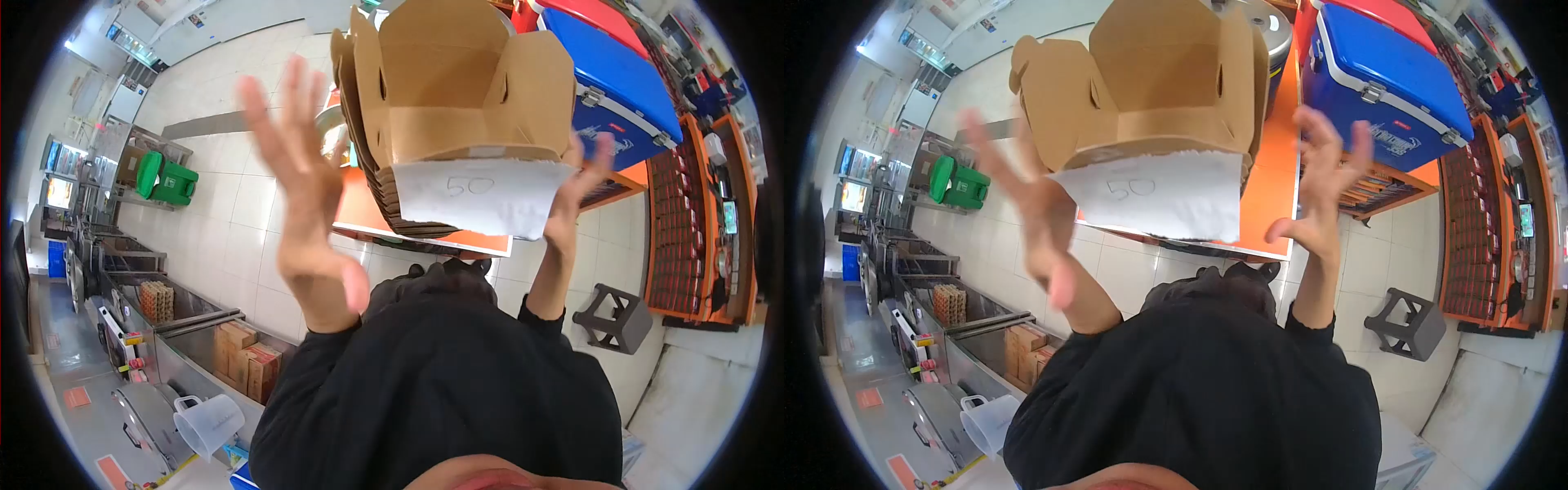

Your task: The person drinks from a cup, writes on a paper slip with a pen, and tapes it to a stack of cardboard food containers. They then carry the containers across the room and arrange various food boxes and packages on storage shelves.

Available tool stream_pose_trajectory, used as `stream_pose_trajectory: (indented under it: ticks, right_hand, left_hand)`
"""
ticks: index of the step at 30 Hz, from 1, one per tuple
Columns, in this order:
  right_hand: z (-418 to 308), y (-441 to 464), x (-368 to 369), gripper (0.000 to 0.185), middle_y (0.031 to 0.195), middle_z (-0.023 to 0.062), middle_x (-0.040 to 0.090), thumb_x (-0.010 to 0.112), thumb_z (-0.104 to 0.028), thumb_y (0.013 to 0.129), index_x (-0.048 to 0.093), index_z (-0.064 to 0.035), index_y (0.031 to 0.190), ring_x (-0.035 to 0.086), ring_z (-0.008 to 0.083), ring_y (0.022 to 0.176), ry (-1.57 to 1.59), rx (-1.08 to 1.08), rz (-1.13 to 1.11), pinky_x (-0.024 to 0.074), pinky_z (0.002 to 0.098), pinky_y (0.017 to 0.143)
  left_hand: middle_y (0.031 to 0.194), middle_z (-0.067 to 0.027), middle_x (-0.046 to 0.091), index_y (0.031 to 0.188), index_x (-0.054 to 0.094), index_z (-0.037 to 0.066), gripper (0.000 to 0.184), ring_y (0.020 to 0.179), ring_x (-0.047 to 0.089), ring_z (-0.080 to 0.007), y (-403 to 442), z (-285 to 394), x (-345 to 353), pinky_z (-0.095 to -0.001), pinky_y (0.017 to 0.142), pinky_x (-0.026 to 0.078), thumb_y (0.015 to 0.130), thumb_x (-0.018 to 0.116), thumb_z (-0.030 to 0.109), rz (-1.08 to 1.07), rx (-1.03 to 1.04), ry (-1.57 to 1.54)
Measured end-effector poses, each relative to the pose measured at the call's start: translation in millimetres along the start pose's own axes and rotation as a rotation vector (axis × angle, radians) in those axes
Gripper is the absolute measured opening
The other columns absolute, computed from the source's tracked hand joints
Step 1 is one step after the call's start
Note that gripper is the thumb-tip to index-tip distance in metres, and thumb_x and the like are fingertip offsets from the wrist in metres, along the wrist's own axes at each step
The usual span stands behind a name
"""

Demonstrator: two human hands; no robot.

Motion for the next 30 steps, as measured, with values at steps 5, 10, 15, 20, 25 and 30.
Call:
stream_pose_trajectory:
  ticks: [5, 10, 15, 20, 25, 30]
  right_hand:
    - [136.6, -107.8, 53.5, 0.123, 0.144, 0.0201, 0.032, 0.087, -0.041, 0.054, 0.007, -0.0085, 0.141, 0.034, 0.0295, 0.131, -0.115, 0.586, -0.653, 0.0268, 0.041, 0.106]
    - [183.4, -156.2, 91.3, 0.07, 0.119, 0.0137, 0.062, 0.073, -0.057, 0.066, 0.066, -0.0041, 0.111, 0.055, 0.0248, 0.11, -0.207, 0.63, -0.809, 0.04, 0.0354, 0.098]
    - [231.5, -186.0, 114.3, 0.108, 0.134, 0.022, 0.043, 0.09, -0.034, 0.049, 0.036, 0.0007, 0.136, 0.044, 0.0274, 0.122, 0.047, 0.766, -0.747, 0.0341, 0.0369, 0.104]
    - [172.8, -177.8, 137.0, 0.144, 0.152, 0.0219, 0.003, 0.09, -0.021, 0.047, -0.014, -0.0048, 0.145, 0.009, 0.0308, 0.141, 0.161, 0.585, -0.79, 0.0144, 0.0411, 0.114]
    - [55.4, -188.3, 163.4, 0.147, 0.151, 0.0232, 0.009, 0.09, -0.021, 0.047, -0.02, -0.0085, 0.144, 0.013, 0.0309, 0.14, 0.283, 0.22, -0.873, 0.014, 0.0396, 0.114]
    - [2.4, -235.6, 209.4, 0.148, 0.15, 0.0212, 0.0, 0.09, -0.021, 0.046, -0.019, -0.0094, 0.145, 0.013, 0.0353, 0.138, 0.639, 0.395, -1.103, 0.0115, 0.046, 0.113]
  left_hand:
    - [0.148, -0.0175, 0.019, 0.145, -0.001, 0.005, 0.143, 0.136, 0.023, -0.0281, -83.8, -117.5, 9.9, -0.0405, 0.11, 0.024, 0.041, 0.092, 0.037, -0.359, -0.392, 0.142]
    - [0.139, -0.0147, 0.036, 0.14, 0.027, -0.002, 0.114, 0.127, 0.038, -0.0229, -117.1, -143.6, 7.6, -0.0355, 0.106, 0.031, 0.049, 0.092, 0.023, -0.32, -0.79, 0.06]
    - [0.123, -0.0118, 0.051, 0.136, 0.032, -0.001, 0.105, 0.117, 0.047, -0.0237, -151.5, -156.4, -13.7, -0.035, 0.098, 0.039, 0.051, 0.089, 0.021, -0.227, -0.954, 0.134]
    - [0.099, -0.0077, 0.065, 0.104, 0.063, 0.002, 0.057, 0.094, 0.06, -0.0188, -173.5, -106.5, -29.4, -0.0327, 0.082, 0.049, 0.055, 0.086, 0.02, -0.179, -0.493, 0.408]
    - [0.1, -0.0086, 0.062, 0.109, 0.058, -0.001, 0.063, 0.085, 0.06, -0.0229, -252.8, -9.8, -79.0, -0.0333, 0.074, 0.05, 0.054, 0.086, 0.012, 0.348, -0.611, 0.239]
    - [0.109, -0.0136, 0.057, 0.12, 0.049, -0.003, 0.071, 0.097, 0.058, -0.0277, -300.2, 52.6, -101.3, -0.0373, 0.083, 0.048, 0.057, 0.073, 0.017, 0.726, -0.579, 0.264]
Point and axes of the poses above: each hand's wrist, its own y-axis towards the middle knuckle, its own x-axis out of the palm, z = x × y, the point moved 9 cm from there along y, towards the middle knuckle
